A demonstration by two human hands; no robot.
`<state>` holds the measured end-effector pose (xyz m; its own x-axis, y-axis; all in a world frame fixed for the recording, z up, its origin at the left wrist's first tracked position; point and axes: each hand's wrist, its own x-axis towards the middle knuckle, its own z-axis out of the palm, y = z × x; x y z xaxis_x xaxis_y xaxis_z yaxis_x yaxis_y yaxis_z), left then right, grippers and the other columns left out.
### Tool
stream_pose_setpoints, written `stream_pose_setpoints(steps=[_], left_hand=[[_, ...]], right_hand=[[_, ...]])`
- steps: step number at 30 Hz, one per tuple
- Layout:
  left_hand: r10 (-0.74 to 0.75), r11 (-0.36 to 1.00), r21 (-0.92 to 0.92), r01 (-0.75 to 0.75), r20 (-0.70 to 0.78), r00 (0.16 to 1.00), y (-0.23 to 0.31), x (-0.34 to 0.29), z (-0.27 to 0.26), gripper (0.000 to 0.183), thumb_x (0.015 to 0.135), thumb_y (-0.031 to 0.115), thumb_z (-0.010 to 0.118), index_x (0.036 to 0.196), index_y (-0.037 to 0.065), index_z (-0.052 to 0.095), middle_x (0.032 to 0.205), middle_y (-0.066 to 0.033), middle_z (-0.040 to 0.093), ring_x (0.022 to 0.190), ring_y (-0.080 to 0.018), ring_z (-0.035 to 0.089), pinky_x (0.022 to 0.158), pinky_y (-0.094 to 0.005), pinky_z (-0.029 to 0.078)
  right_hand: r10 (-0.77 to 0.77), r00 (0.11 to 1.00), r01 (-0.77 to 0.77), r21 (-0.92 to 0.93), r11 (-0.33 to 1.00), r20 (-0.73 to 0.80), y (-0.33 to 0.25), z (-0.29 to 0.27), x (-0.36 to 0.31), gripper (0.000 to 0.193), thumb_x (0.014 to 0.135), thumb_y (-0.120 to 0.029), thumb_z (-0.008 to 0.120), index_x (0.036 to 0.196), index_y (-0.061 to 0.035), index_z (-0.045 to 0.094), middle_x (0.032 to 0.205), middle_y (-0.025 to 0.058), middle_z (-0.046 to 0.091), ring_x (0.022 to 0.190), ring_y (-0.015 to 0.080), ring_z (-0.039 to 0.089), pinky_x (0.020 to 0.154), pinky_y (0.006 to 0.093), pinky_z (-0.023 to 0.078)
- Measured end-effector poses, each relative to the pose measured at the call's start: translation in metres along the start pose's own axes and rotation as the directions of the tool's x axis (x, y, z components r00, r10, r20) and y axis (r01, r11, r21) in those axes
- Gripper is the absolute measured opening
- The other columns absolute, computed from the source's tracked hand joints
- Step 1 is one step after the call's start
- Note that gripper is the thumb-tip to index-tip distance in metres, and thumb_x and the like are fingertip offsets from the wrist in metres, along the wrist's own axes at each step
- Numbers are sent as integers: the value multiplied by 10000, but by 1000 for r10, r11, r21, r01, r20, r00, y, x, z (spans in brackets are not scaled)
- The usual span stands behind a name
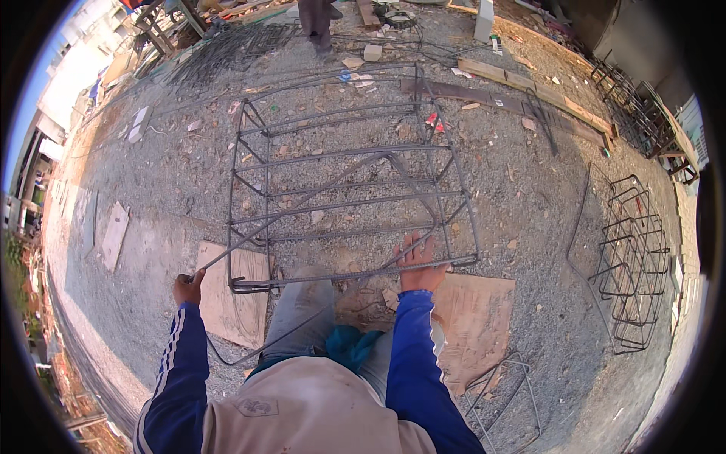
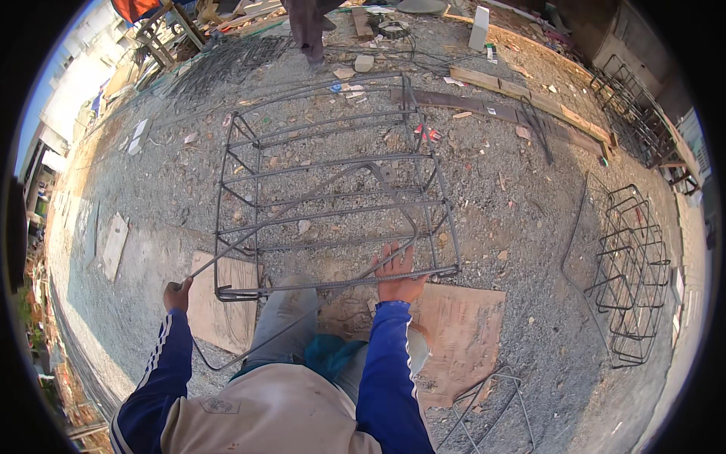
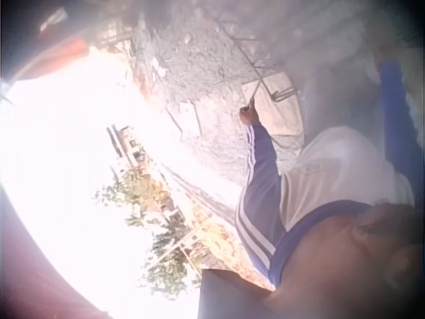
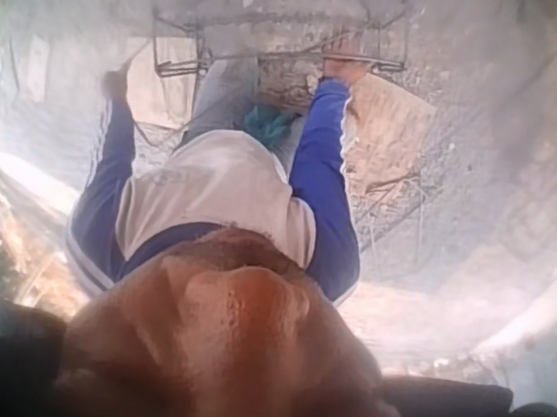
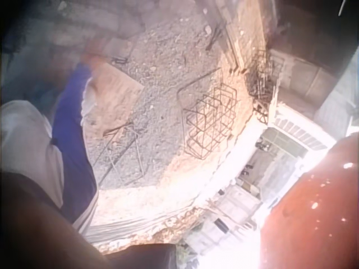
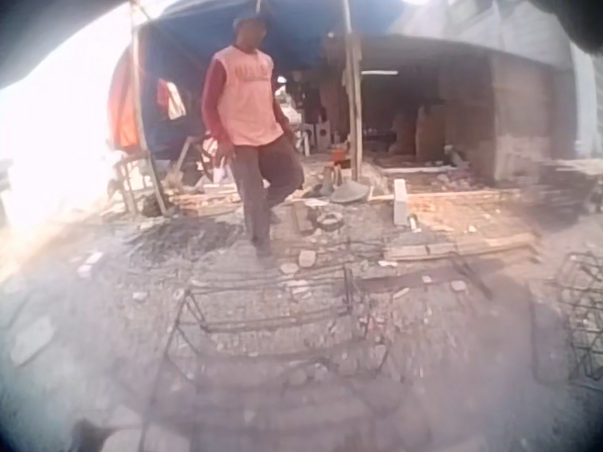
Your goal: The person positions a metal rod onto a rectangular rebar frame and secures the intersection by hand with wire.
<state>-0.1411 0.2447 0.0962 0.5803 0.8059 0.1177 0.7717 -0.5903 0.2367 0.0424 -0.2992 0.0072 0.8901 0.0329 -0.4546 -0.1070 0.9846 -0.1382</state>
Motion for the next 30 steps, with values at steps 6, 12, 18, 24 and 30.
stream_pose_setpoints(steps=[6,12,18,24,30], left_hand=[[-102,994,-31,102,-14,995,-25,-23,8,695,638,650,763,733,-27,642,714,-204,650,700,-349,639,671,-443,491],[-108,992,-64,108,11,994,-11,-15,1,725,629,681,747,778,-22,649,752,-200,660,750,-342,650,704,-431,496],[-177,983,-30,181,99,979,-11,-8,13,752,633,687,749,829,-33,654,794,-194,672,792,-330,659,742,-422,500],[-150,988,58,144,119,982,11,-11,20,772,724,677,684,1010,-39,641,1015,-235,639,956,-371,627,855,-443,485],[268,962,-70,-265,47,962,119,-17,32,619,871,441,630,1301,19,489,1338,-214,467,1253,-395,431,1043,-464,344]], right_hand=[[70,993,-69,-6,998,98,4,0,8,892,849,-785,175,1527,-206,199,1515,142,319,1375,344,326,1082,583,256],[81,983,-90,48,995,168,4,-4,22,891,850,-784,199,1530,-209,188,1529,144,301,1384,353,304,1097,583,230],[73,978,-96,108,990,197,5,-11,35,909,830,-783,335,1519,-199,232,1526,140,307,1368,351,327,1080,593,260],[112,976,-132,95,987,187,9,-6,56,921,815,-781,407,1503,-182,279,1526,146,301,1375,351,317,1107,574,234],[49,997,-55,93,994,65,10,-33,55,858,845,-714,424,1452,-111,359,1440,150,398,1280,336,420,1062,544,311]])
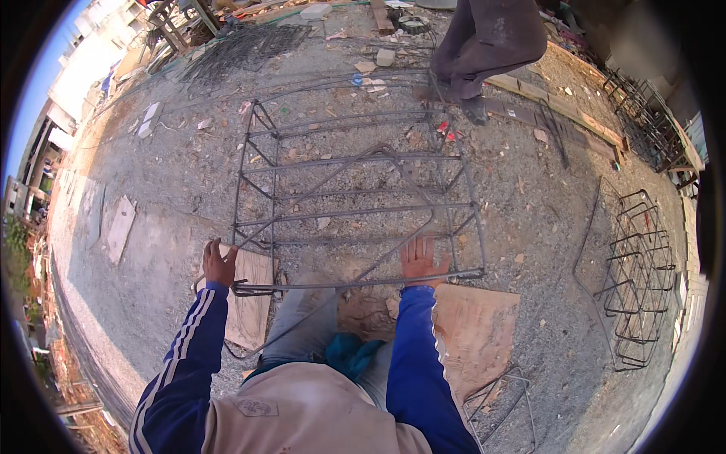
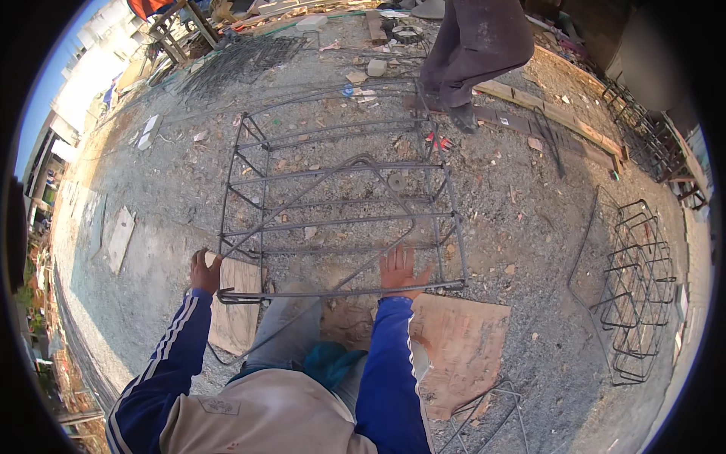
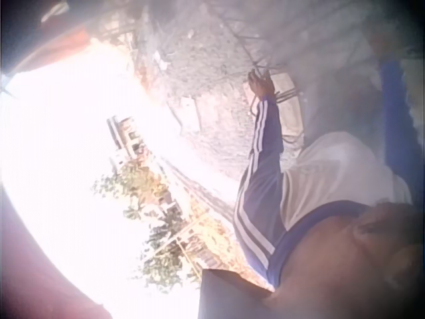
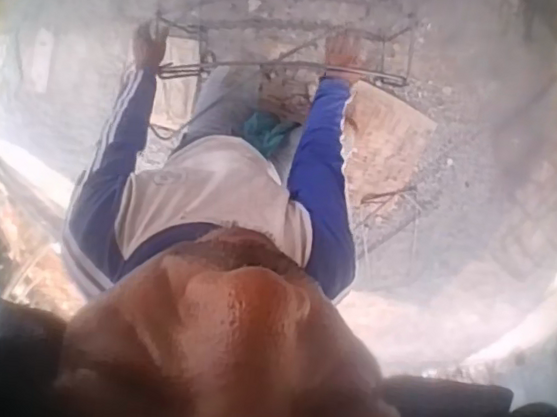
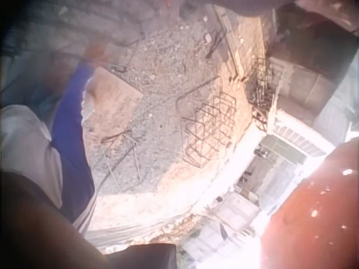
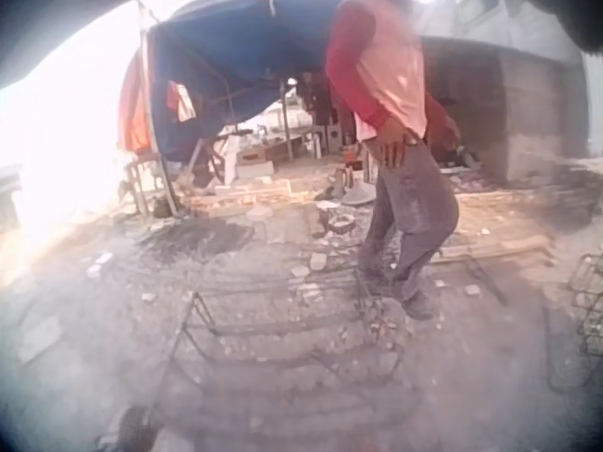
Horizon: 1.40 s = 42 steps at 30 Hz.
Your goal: The person positions a metal rod onto a rectangular rebar frame and secures the intersection by hand with wire.
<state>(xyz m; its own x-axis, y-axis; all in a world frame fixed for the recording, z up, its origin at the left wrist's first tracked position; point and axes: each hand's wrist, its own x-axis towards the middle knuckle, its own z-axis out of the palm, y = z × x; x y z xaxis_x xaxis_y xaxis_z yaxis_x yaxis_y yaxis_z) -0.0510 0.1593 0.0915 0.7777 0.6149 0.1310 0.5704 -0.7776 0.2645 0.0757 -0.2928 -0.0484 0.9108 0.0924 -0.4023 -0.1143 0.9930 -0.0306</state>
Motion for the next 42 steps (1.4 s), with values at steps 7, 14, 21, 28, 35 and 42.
stream_pose_setpoints(steps=[7,14,21,28,35,42], left_hand=[[353,927,-176,-332,108,929,138,54,58,558,912,462,567,1232,5,547,1224,-238,555,1177,-398,499,989,-468,389],[322,945,-163,-284,314,893,187,81,97,582,945,526,470,1030,-32,611,997,-274,632,956,-437,606,823,-492,474],[348,937,-132,-324,262,900,182,89,107,561,950,530,450,854,4,617,870,-232,630,848,-411,614,757,-499,466],[178,983,-94,-161,212,961,194,128,93,567,917,556,504,845,6,626,785,-223,632,778,-400,621,705,-491,464],[248,961,-181,-209,235,940,223,183,70,523,906,522,558,819,16,655,746,-193,624,732,-377,618,678,-467,472],[448,890,-144,-433,87,890,211,182,105,462,917,452,578,897,3,687,830,-171,619,778,-369,604,714,-464,469]], right_hand=[[-680,680,217,-810,546,-276,13,27,-101,422,933,-457,531,939,-47,632,773,28,564,674,139,505,661,306,409],[-350,557,507,-642,-576,753,-28,148,7,254,900,-258,624,899,-5,646,871,114,650,801,275,607,733,396,463],[-67,995,-35,-399,-916,68,4,151,155,539,900,-437,518,1222,-8,575,1195,232,611,1111,384,583,970,445,444],[-133,990,-89,-568,-818,38,1,149,155,530,933,-398,470,1280,-3,538,1235,258,579,1159,401,553,997,453,429],[-164,985,-162,-544,-823,-45,7,153,155,564,958,-432,429,1337,-16,468,1261,227,576,1155,369,570,978,462,447],[-119,978,-190,-488,-852,-174,7,158,152,725,915,-526,467,1405,2,393,1343,244,512,1247,374,499,1054,431,378]])
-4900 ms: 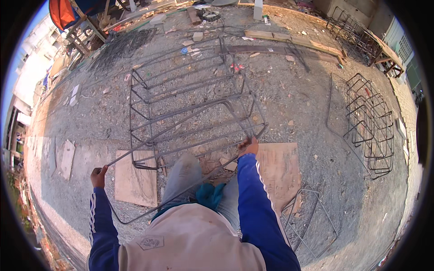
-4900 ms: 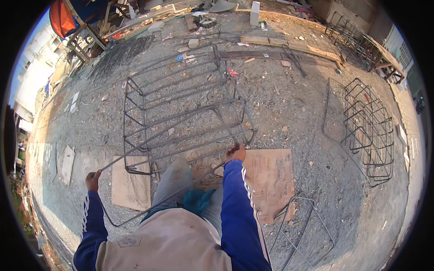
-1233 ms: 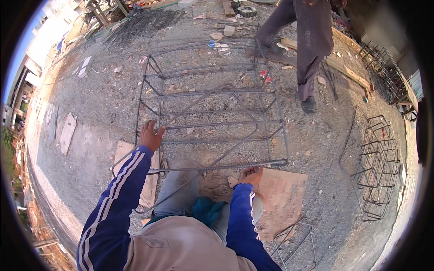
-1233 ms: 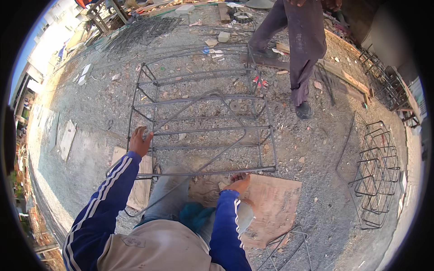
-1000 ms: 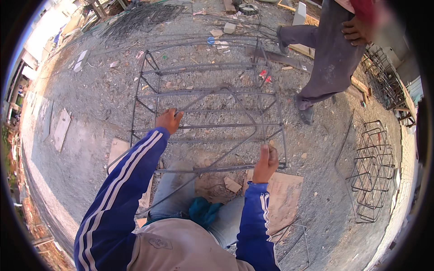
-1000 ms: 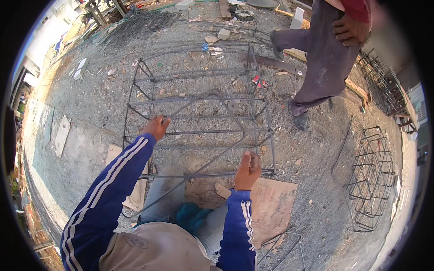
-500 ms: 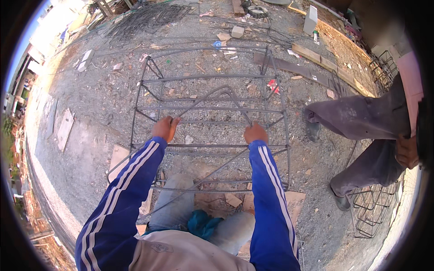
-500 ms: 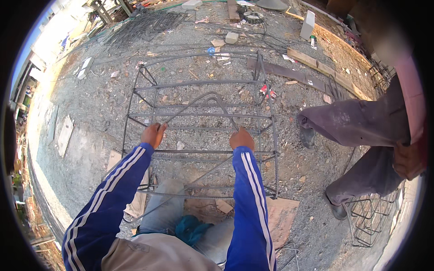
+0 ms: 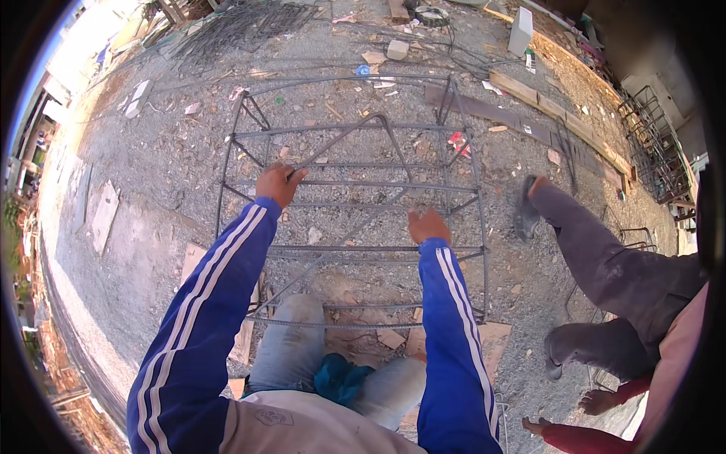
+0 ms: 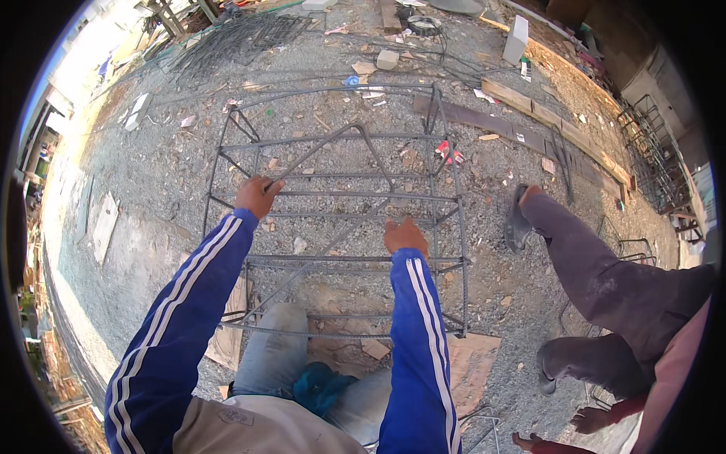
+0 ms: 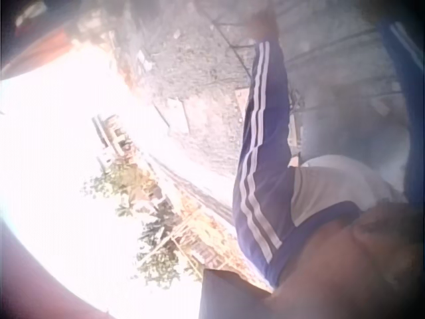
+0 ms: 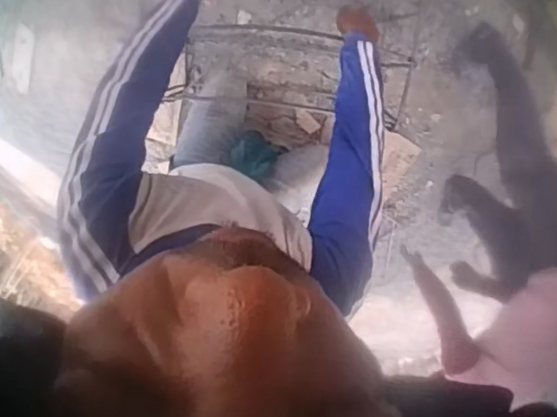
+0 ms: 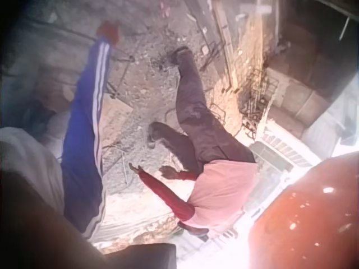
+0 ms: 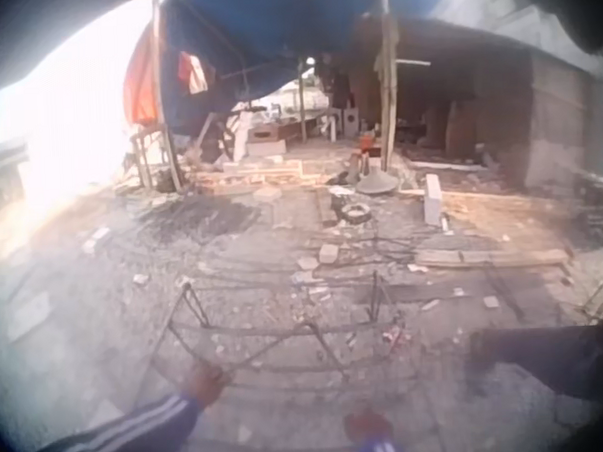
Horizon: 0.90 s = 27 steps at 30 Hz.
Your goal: The person positions a metal rod onto a rectangular rebar frame and secures the intersection by hand with wire.
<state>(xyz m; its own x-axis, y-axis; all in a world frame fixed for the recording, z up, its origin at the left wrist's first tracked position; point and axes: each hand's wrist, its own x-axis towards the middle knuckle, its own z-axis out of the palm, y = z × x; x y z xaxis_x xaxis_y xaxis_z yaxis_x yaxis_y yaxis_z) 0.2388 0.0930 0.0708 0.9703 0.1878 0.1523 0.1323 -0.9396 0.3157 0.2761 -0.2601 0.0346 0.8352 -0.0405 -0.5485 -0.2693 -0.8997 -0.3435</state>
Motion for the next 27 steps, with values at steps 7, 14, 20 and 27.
stream_pose_setpoints(steps=[7,14,20,27], left_hand=[[136,978,-153,-141,-42,990,-15,8,6,436,915,421,598,868,-2,693,877,-160,607,812,-348,592,750,-446,469],[51,974,-228,-14,159,986,-17,14,-2,437,926,413,588,882,-10,688,860,-173,611,831,-360,601,745,-445,465],[-6,968,-248,46,157,988,-20,14,0,483,907,460,597,938,-11,703,921,-211,659,879,-372,631,786,-454,481],[-30,937,-326,122,273,961,-25,20,-1,554,887,496,613,1015,-38,692,909,-232,683,859,-345,661,785,-425,494]], right_hand=[[-227,972,230,50,972,-54,-11,44,71,711,898,-441,535,1407,17,345,1327,245,520,1225,402,507,1035,417,400],[-149,935,102,157,982,321,-98,91,45,521,921,-357,529,1301,-3,499,1224,211,597,1155,340,575,965,407,447],[-318,948,316,184,931,-18,-119,76,-28,383,903,-292,557,1134,5,626,1032,229,658,1021,342,634,882,411,483],[84,911,401,915,38,-403,-46,84,-131,192,931,-217,567,989,-36,595,786,21,594,741,103,517,691,256,434]])
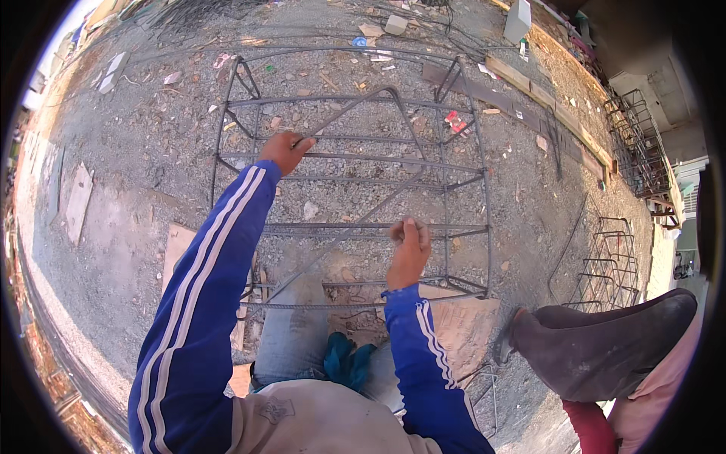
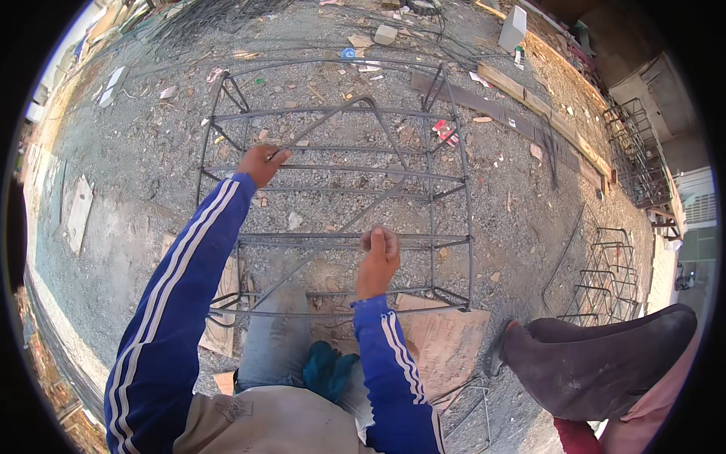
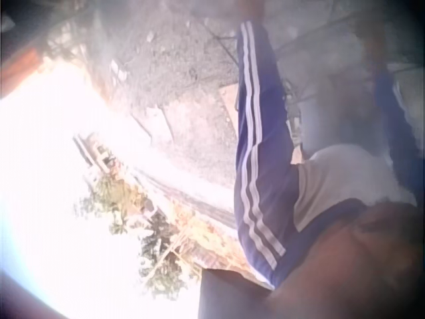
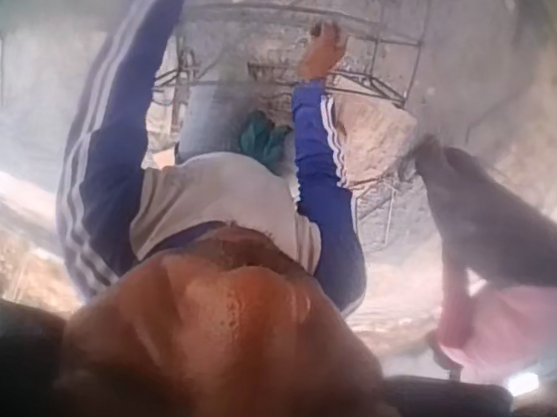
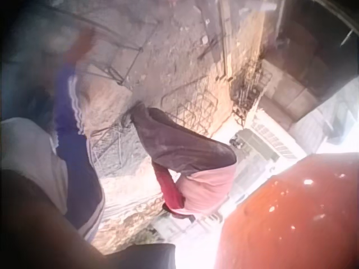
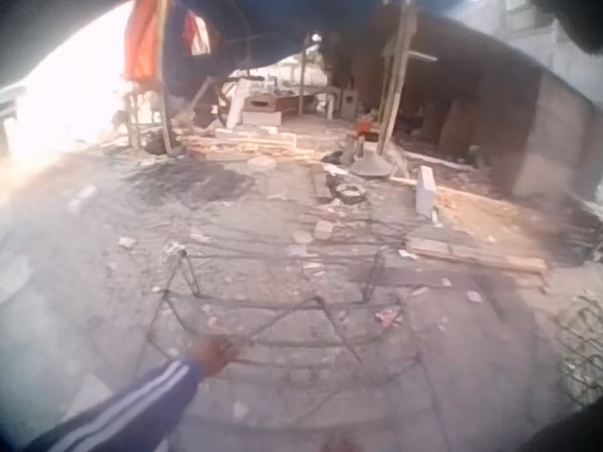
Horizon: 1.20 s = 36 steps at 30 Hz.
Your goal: The person positions a metal rod onto a rectangular rebar frame and secures the intersection by hand with wire.
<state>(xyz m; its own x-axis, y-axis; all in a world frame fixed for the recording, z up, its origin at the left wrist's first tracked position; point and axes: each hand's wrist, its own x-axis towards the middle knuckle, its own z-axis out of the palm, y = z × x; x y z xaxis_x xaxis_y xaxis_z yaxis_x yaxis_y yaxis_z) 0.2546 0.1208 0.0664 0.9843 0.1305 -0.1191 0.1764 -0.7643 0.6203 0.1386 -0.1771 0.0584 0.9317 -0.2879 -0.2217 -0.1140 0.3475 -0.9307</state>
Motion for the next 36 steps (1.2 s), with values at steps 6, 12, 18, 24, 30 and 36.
stream_pose_setpoints(steps=[6,12,18,24,30,36], left_hand=[[-72,997,-20,73,57,996,-4,6,-2,561,887,516,606,1038,-16,699,888,-226,687,846,-337,666,782,-409,501],[-95,994,63,88,115,989,-7,12,-2,578,915,524,562,826,-36,673,629,-182,592,598,-293,578,604,-449,438],[26,994,106,-25,-11,1000,-1,-1,1,545,934,500,546,793,-14,658,598,-176,552,553,-310,531,570,-460,405],[208,964,185,-192,-75,975,0,-18,11,452,941,442,528,908,20,689,866,-187,662,802,-384,635,735,-485,491],[107,972,226,-65,-178,978,-1,-7,23,366,941,370,546,921,23,663,872,-209,655,827,-404,623,735,-495,479],[-3,963,257,81,-292,956,-2,32,10,397,943,392,527,917,19,660,882,-226,655,823,-420,625,746,-502,480]], right_hand=[[733,647,-615,423,665,-212,75,11,-73,295,972,-339,478,1043,-57,531,924,74,572,752,170,512,706,351,436],[770,624,-714,498,492,134,86,41,-74,550,973,-591,291,846,-95,493,654,29,473,580,173,441,571,356,393],[789,614,-671,514,535,-19,90,42,-82,642,923,-686,312,721,-98,470,489,-4,365,452,168,361,481,349,346],[843,522,-668,551,501,-134,87,46,-99,663,900,-714,326,675,-99,430,474,4,328,439,172,335,474,342,334],[834,549,-665,573,480,-62,82,47,-90,641,916,-692,332,684,-100,419,486,2,322,460,172,334,515,368,374],[695,671,-664,626,409,257,84,52,-60,764,888,-744,247,943,-43,547,843,77,539,809,240,510,880,485,378]])
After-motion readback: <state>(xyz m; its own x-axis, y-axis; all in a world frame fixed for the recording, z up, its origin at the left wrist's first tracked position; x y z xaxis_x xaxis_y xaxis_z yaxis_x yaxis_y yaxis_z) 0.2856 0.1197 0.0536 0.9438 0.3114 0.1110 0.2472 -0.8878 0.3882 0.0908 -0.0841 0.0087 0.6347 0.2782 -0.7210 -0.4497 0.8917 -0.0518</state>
